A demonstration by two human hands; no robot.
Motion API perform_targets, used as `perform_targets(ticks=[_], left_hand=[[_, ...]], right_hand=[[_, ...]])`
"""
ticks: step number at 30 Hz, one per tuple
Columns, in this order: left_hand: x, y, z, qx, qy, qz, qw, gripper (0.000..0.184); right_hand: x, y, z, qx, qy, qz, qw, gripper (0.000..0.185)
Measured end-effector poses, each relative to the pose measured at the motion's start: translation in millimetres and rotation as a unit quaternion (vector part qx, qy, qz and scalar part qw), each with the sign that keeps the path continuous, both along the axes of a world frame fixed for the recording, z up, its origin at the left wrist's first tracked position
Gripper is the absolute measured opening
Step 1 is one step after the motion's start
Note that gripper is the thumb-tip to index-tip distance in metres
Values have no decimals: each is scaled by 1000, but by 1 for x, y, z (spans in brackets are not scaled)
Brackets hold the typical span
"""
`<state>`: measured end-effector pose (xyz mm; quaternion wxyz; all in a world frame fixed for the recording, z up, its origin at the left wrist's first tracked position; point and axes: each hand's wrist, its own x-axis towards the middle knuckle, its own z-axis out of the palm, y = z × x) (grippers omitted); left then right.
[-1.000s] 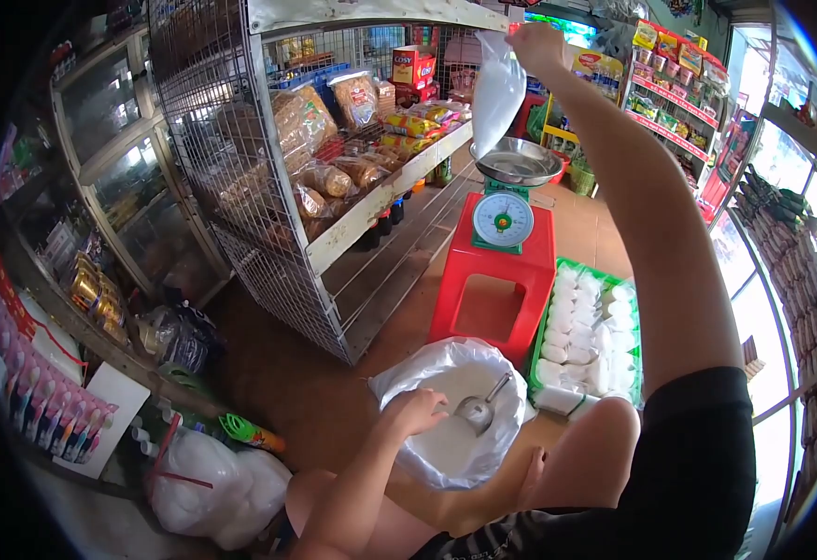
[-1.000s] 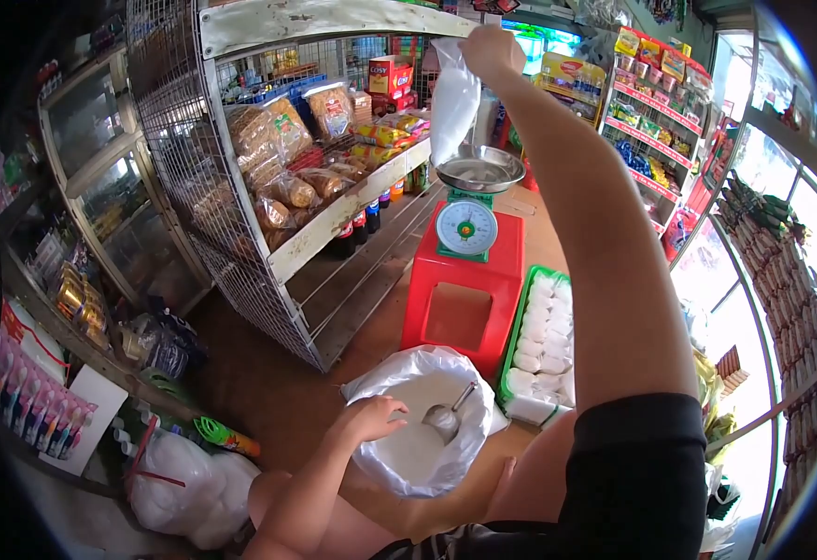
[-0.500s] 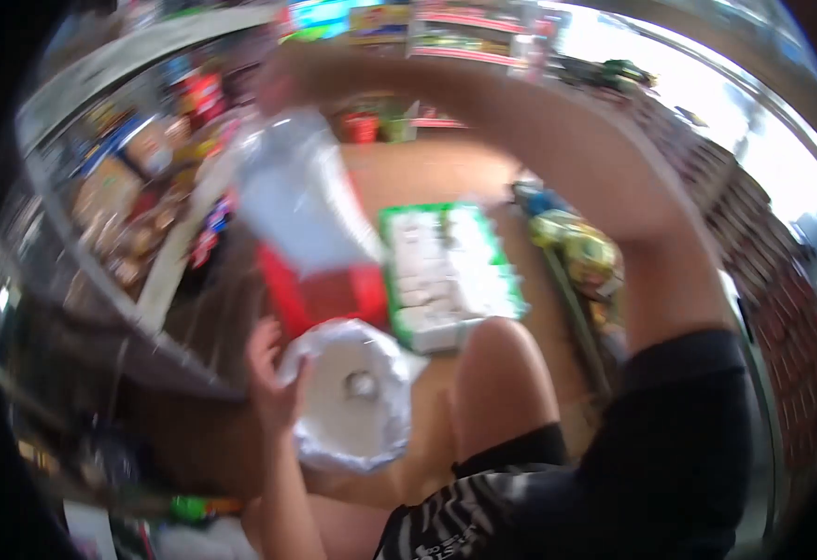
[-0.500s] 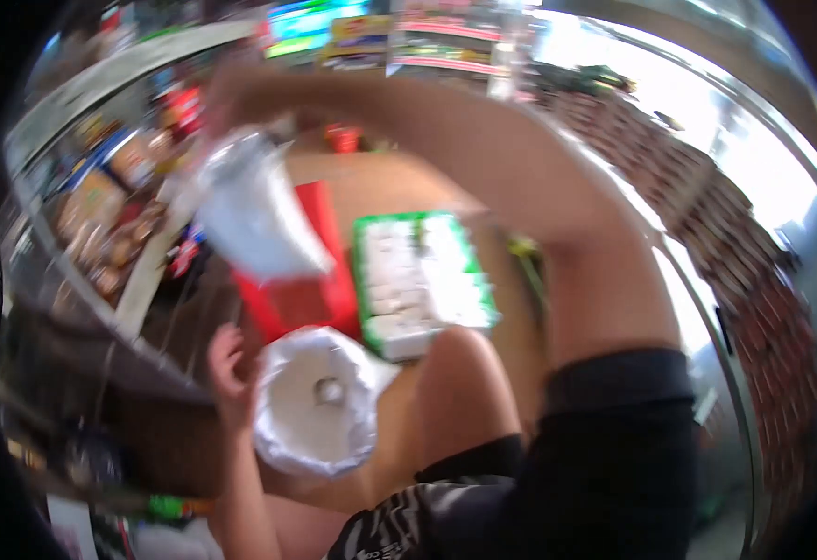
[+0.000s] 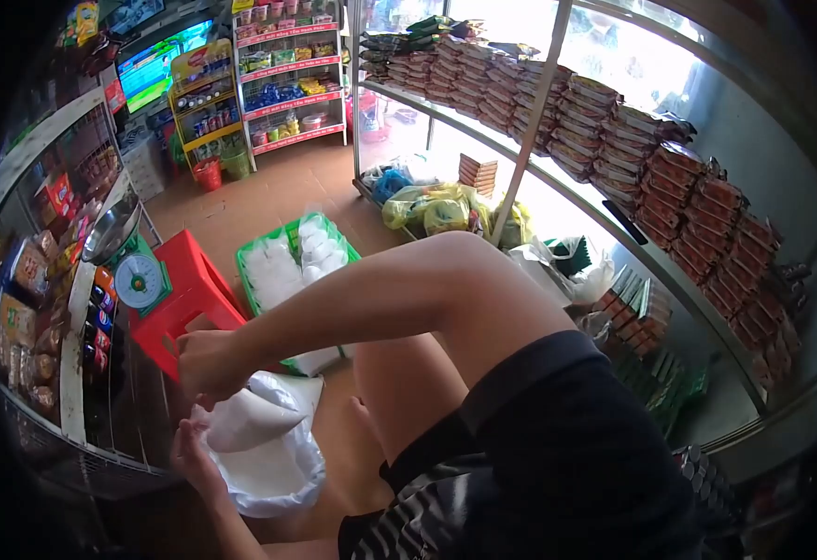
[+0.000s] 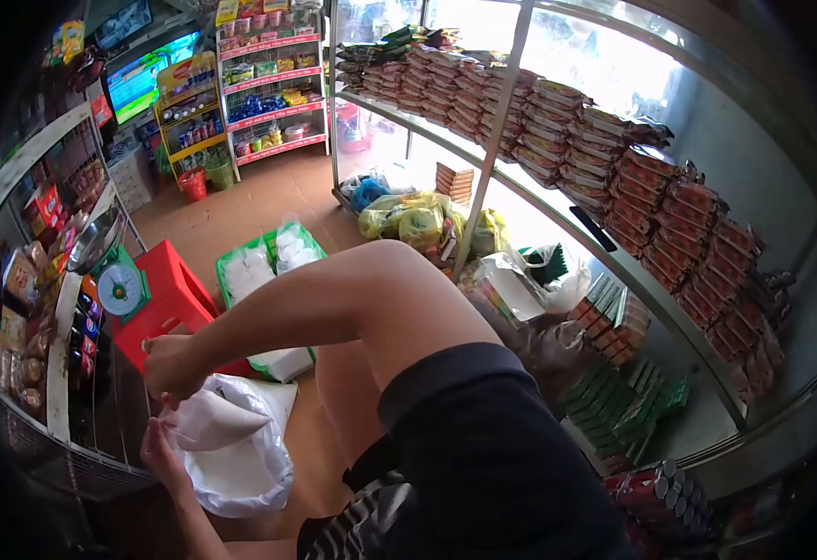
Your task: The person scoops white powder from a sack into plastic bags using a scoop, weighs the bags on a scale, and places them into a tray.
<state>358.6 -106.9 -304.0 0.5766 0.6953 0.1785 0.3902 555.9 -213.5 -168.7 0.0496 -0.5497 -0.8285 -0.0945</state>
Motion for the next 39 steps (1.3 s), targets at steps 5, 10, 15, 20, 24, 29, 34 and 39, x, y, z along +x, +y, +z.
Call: perform_targets(ticks=[5,10,15,20,24,29,34,39], left_hand=[[-10,-6,-4,27,34,61,997,43],[-3,-14,-21,116,11,54,992,36],[-11,-14,1,208,68,136,966,30],[-17,-5,-6,139,56,110,983,31],[-10,10,9,156,-9,48,987,31],[0,35,-6,18,72,73,995,34],[21,36,-15,76,185,36,979,26],[40,41,-26,164,254,3,953,26]], right_hand=[[-3,-14,-29,8,123,-35,992,20],[-37,-31,-49,-185,294,-88,934,76],[-74,-10,-82,-215,323,-184,903,81],[-60,21,-111,-198,197,-163,946,31],[-7,25,-112,-180,123,-89,972,25],[122,19,-73,-157,-57,-96,981,46],[242,-6,-12,-136,160,-400,892,20],[359,10,-40,30,265,-534,802,37]])
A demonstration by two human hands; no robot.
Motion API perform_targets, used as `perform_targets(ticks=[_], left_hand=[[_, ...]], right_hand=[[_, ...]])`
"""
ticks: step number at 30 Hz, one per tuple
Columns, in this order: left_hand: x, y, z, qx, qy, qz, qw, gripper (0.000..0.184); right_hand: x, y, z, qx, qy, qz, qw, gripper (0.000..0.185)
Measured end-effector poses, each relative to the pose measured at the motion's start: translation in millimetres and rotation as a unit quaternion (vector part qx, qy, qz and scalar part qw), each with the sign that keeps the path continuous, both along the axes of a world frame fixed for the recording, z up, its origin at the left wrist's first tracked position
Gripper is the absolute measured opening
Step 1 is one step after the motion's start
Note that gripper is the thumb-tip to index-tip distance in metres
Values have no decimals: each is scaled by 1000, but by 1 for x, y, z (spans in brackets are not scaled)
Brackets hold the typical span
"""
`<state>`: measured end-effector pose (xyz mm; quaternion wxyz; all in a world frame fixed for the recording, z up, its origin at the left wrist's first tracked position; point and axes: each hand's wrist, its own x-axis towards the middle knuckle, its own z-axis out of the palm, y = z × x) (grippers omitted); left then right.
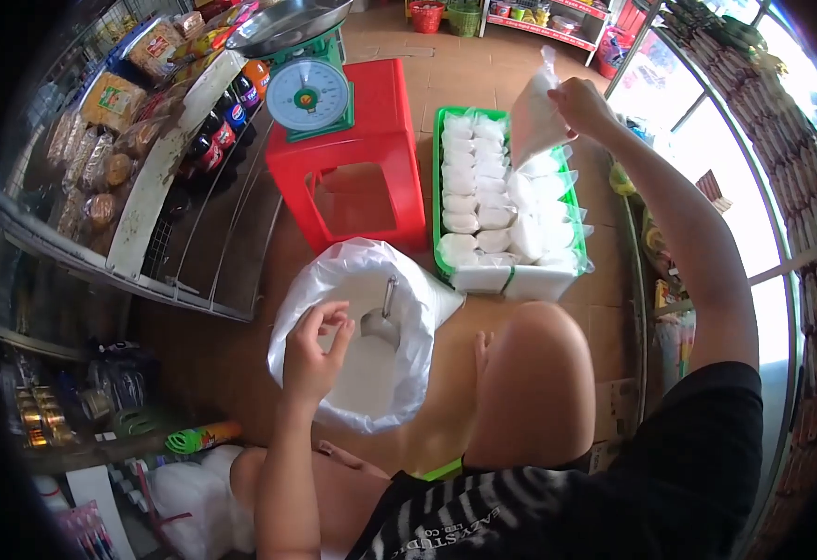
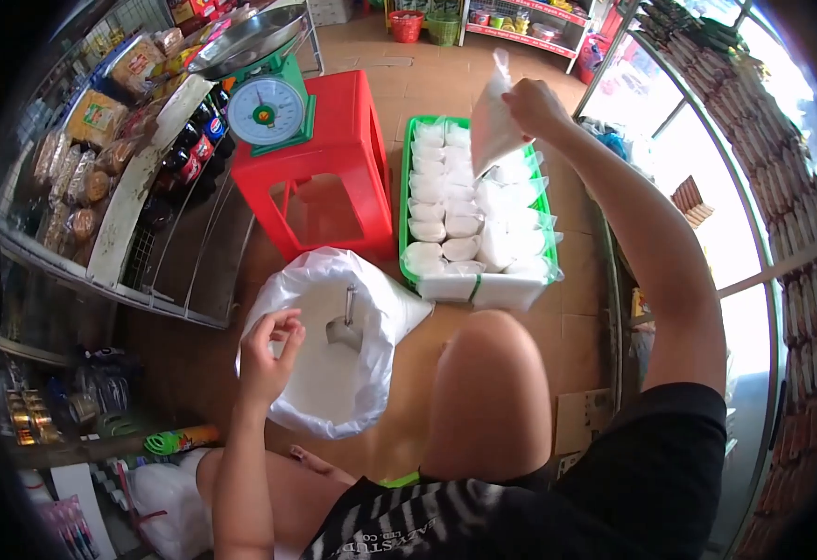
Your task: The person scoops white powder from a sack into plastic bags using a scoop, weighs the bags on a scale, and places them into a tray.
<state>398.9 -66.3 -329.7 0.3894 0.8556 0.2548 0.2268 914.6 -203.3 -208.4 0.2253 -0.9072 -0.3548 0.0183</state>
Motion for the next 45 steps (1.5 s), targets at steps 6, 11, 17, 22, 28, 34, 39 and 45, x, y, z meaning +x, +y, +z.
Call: perform_targets(ticks=[6,11,17,22,28,34,39,45], left_hand=[[-2,21,-30,16,96,80,992,24],[-39,24,-58,100,199,116,968,23],[-44,17,-68,95,255,151,951,18],[-36,21,-72,107,274,134,946,18],[-19,25,-75,113,260,115,952,19],[3,17,-63,97,239,89,962,18],[15,10,-43,100,193,38,975,22],[15,-2,-15,102,121,-25,987,24]], right_hand=[[137,45,-88,-31,-114,-67,991,28],[204,70,-152,-107,-127,-83,982,25],[242,81,-204,-106,-117,-89,983,26],[261,82,-268,-108,-131,-20,985,24],[228,85,-327,-130,-74,-43,988,31],[191,76,-336,-185,31,-50,981,40],[157,52,-304,-88,0,-38,995,51],[104,38,-213,-91,-57,36,994,45]])
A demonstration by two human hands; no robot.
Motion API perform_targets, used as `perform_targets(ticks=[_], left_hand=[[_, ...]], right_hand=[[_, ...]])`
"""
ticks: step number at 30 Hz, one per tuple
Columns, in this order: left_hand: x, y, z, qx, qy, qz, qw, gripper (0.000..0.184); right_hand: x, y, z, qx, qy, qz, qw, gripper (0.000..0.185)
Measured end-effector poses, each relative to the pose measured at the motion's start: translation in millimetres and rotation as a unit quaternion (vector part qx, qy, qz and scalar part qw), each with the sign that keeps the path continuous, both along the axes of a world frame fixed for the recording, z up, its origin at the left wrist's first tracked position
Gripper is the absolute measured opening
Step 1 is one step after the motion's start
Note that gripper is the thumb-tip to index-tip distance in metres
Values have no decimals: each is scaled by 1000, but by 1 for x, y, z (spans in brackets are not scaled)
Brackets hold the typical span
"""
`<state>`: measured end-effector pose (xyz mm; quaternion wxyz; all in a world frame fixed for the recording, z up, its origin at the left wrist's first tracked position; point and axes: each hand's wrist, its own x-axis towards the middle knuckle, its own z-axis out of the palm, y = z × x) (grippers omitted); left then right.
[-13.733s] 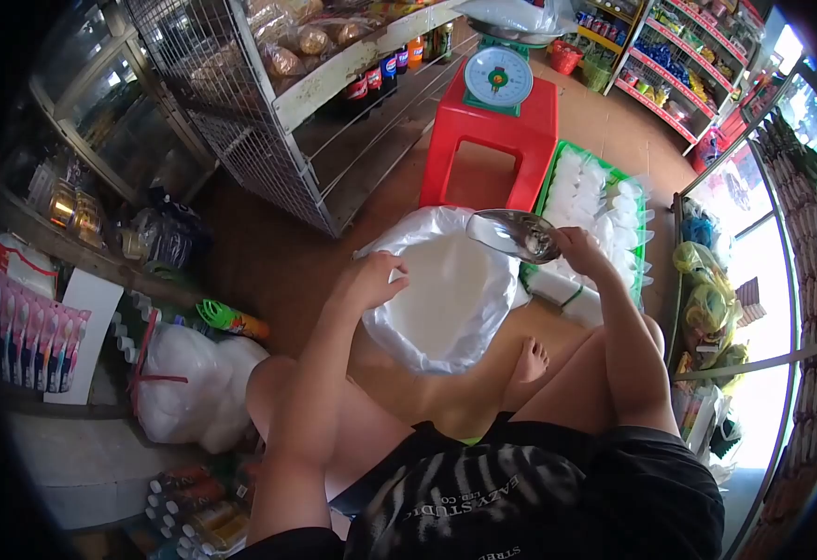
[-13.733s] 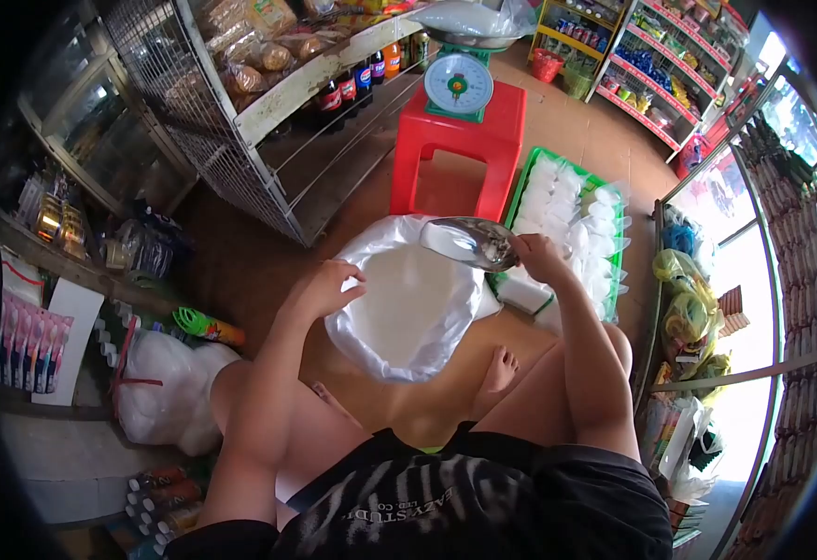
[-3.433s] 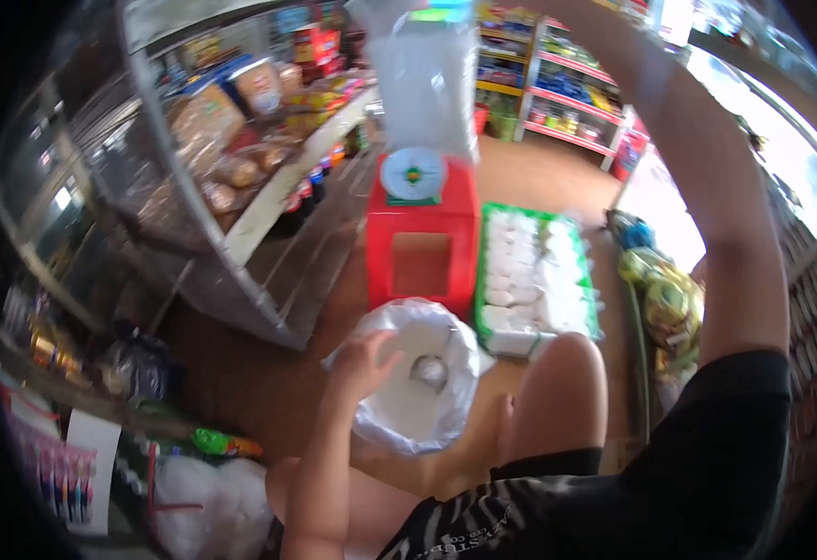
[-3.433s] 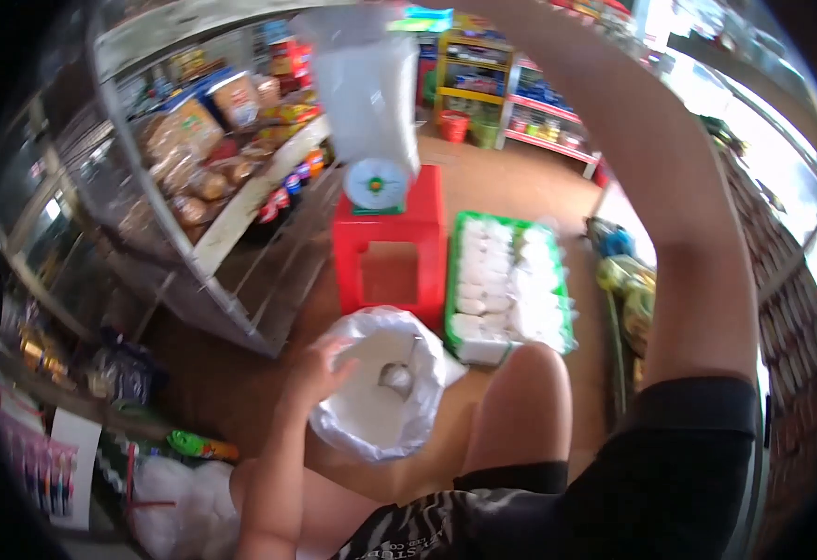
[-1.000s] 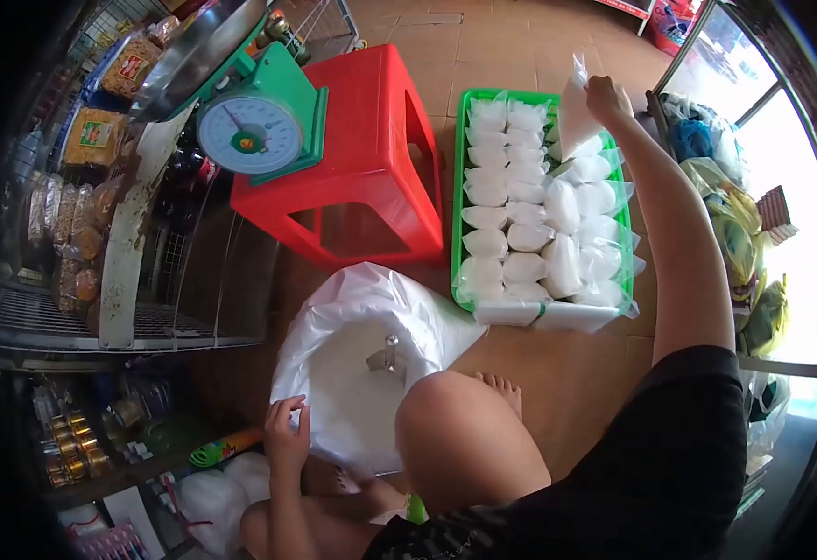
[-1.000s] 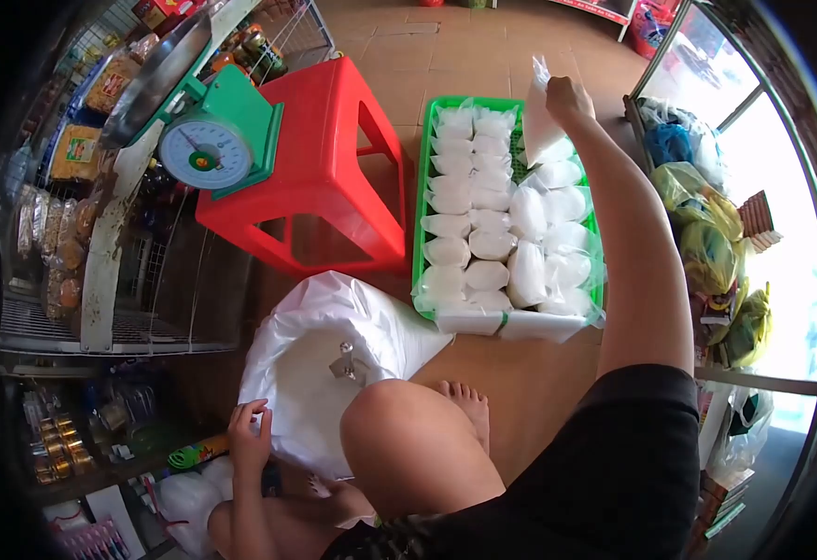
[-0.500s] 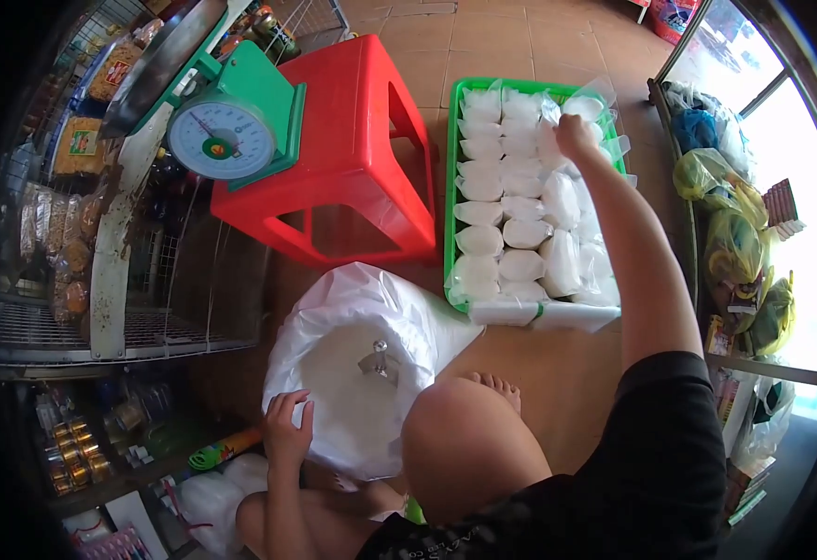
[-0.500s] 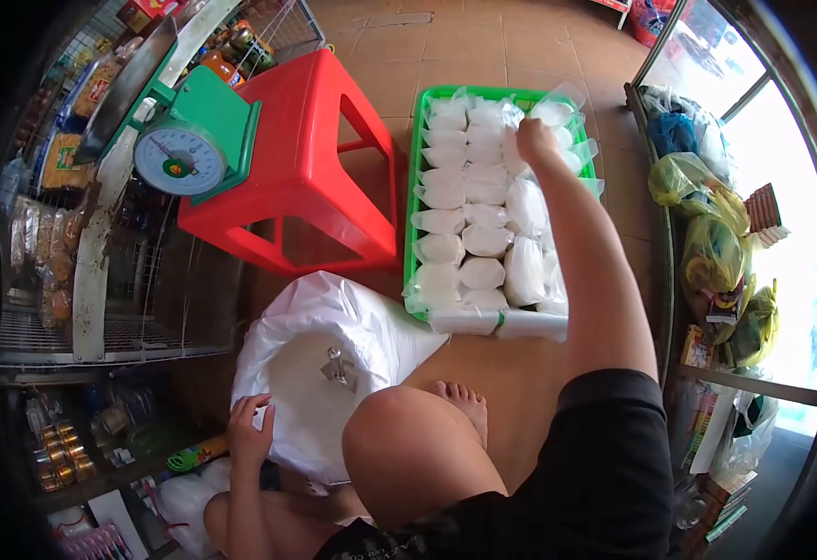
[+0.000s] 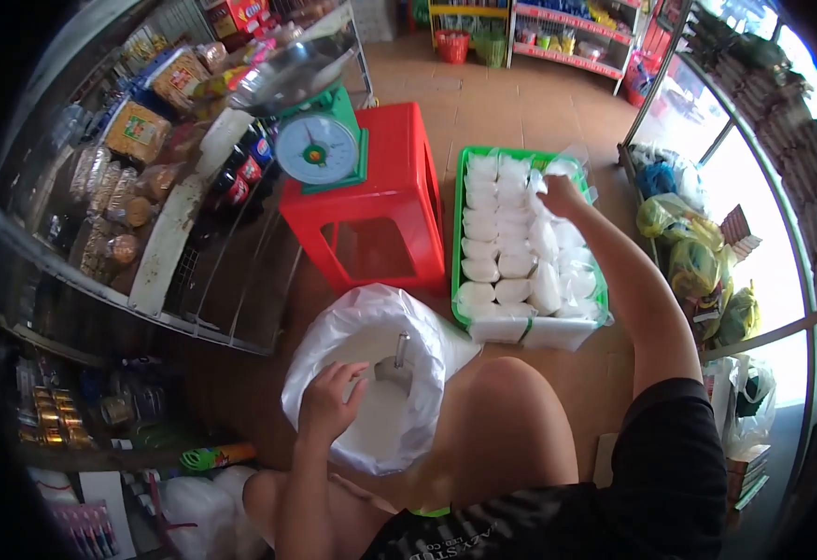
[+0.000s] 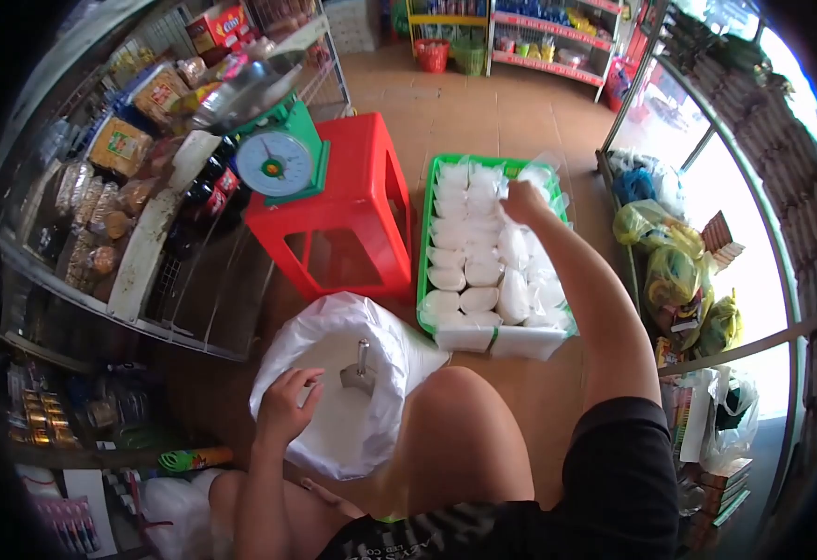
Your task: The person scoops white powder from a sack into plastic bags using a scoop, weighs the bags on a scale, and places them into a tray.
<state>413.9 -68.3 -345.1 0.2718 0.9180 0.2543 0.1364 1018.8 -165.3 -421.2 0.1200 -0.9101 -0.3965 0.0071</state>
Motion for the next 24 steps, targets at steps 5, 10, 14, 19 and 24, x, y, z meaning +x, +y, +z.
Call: perform_targets(ticks=[5,10,14,19,24], left_hand=[[-9,-4,2,-36,44,-59,997,34],[-23,1,-22,-69,240,-74,965,53],[-28,20,-51,-60,347,-108,930,62],[-40,24,-17,-127,248,-87,956,67],[-68,48,-56,-104,309,-50,944,71]], right_hand=[[-109,17,40,-50,-30,232,971,45],[-293,50,42,-68,128,461,876,40],[-416,48,14,-121,196,577,784,48],[-436,65,-6,-313,151,597,723,49],[-425,90,-6,-291,73,512,805,23]])
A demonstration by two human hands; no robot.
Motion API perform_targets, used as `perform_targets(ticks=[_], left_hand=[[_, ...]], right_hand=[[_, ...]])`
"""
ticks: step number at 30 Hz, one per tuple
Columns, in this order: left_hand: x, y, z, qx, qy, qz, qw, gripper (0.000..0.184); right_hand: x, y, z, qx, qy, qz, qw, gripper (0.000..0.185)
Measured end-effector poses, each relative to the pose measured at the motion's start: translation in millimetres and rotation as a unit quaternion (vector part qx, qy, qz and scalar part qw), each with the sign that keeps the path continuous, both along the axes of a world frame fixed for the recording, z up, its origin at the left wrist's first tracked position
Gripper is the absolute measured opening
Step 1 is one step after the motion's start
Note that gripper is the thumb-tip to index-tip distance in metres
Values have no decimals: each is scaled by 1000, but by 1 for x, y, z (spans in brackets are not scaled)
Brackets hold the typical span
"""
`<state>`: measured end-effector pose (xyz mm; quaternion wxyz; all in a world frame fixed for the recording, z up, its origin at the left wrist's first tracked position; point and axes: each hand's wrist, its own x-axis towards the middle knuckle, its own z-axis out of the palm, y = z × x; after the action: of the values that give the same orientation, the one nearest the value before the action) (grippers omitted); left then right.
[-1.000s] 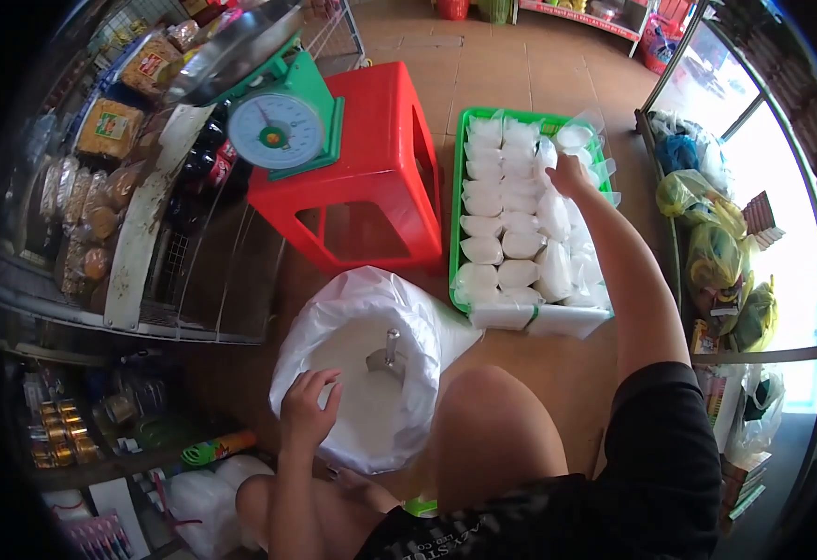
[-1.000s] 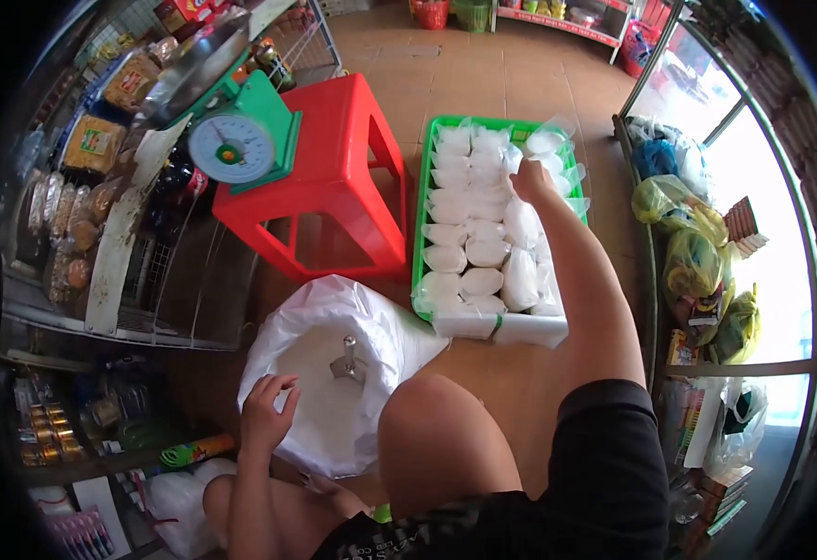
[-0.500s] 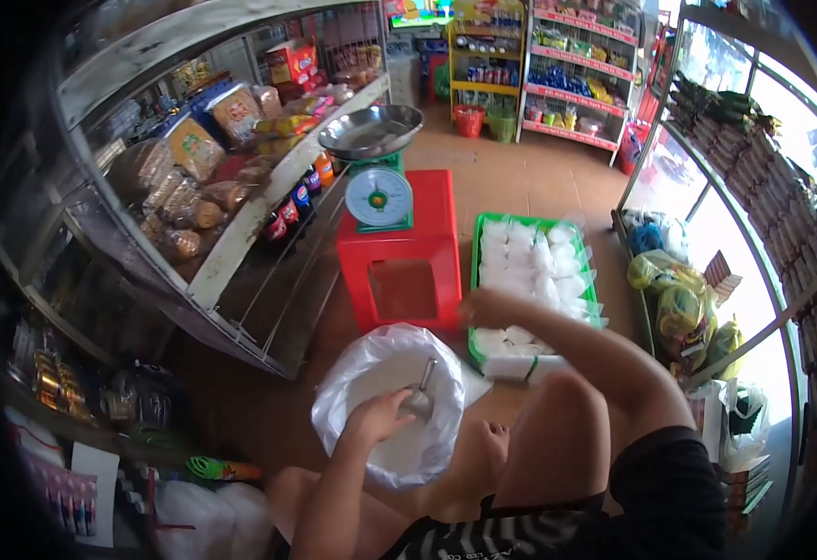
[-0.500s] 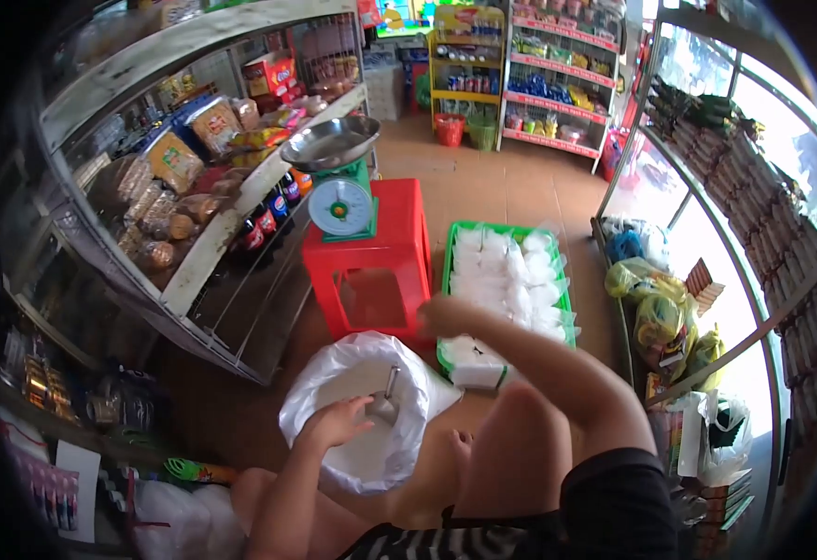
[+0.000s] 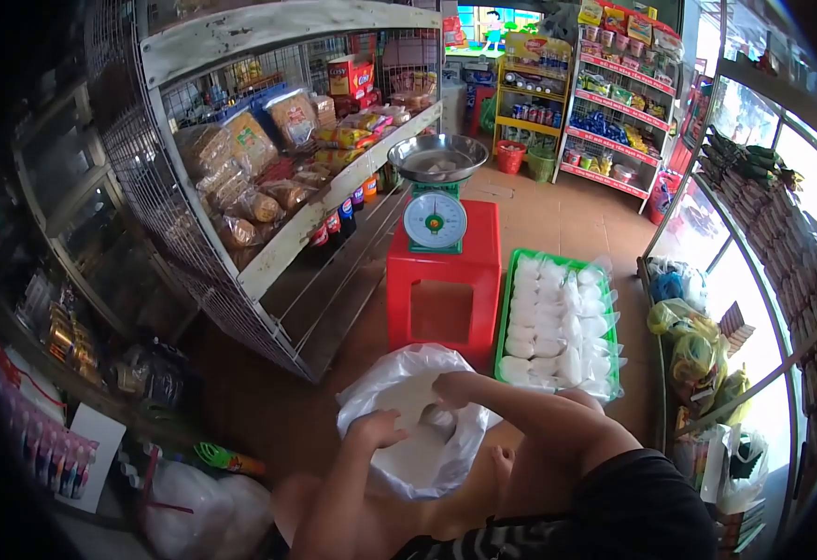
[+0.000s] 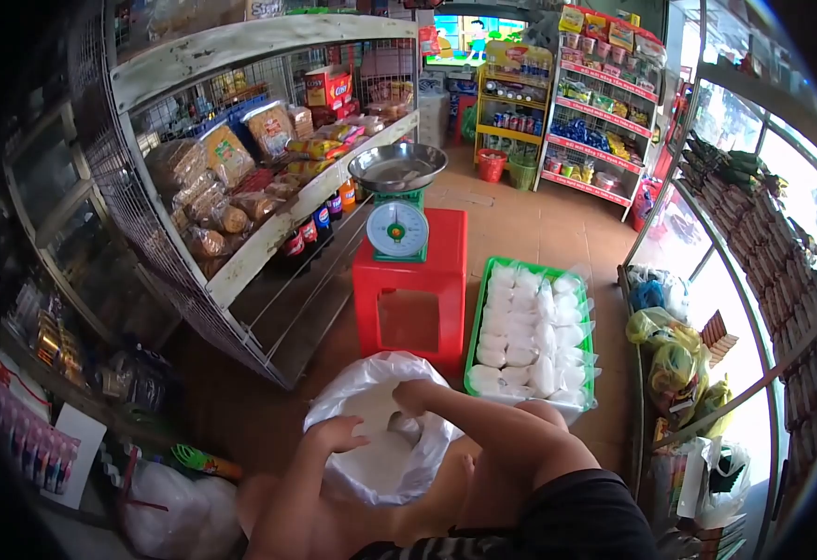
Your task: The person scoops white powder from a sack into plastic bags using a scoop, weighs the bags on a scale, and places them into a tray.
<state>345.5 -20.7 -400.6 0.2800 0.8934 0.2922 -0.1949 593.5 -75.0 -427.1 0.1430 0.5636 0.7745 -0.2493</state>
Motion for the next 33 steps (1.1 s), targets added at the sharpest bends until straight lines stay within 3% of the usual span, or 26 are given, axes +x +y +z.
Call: perform_targets(ticks=[3,7,9,16,18,21,27,29,33], left_hand=[[-3,10,-9,1,85,11,996,78],[3,12,-14,-15,46,22,999,78],[8,14,-28,-8,34,21,999,79],[21,-9,-52,-14,55,3,998,80],[22,-17,-61,-12,61,-7,998,79],[20,-26,-64,-14,62,-26,998,76],[5,-35,-53,-37,-2,-19,999,64],[0,-37,-49,-41,-78,1,996,51],[-3,-42,-18,-27,-46,-21,998,36]], right_hand=[[10,11,-27,37,88,76,993,23],[-8,-1,14,23,93,78,992,28],[-15,-7,23,36,101,21,994,29],[-4,-12,-1,42,130,64,989,37],[-9,-19,2,-31,29,-9,999,51],[-9,-27,0,-17,-39,-22,999,64],[-9,-44,15,65,-71,-111,989,59],[-8,-41,20,67,-91,-118,987,55],[-5,-39,27,88,-98,-120,984,42]])
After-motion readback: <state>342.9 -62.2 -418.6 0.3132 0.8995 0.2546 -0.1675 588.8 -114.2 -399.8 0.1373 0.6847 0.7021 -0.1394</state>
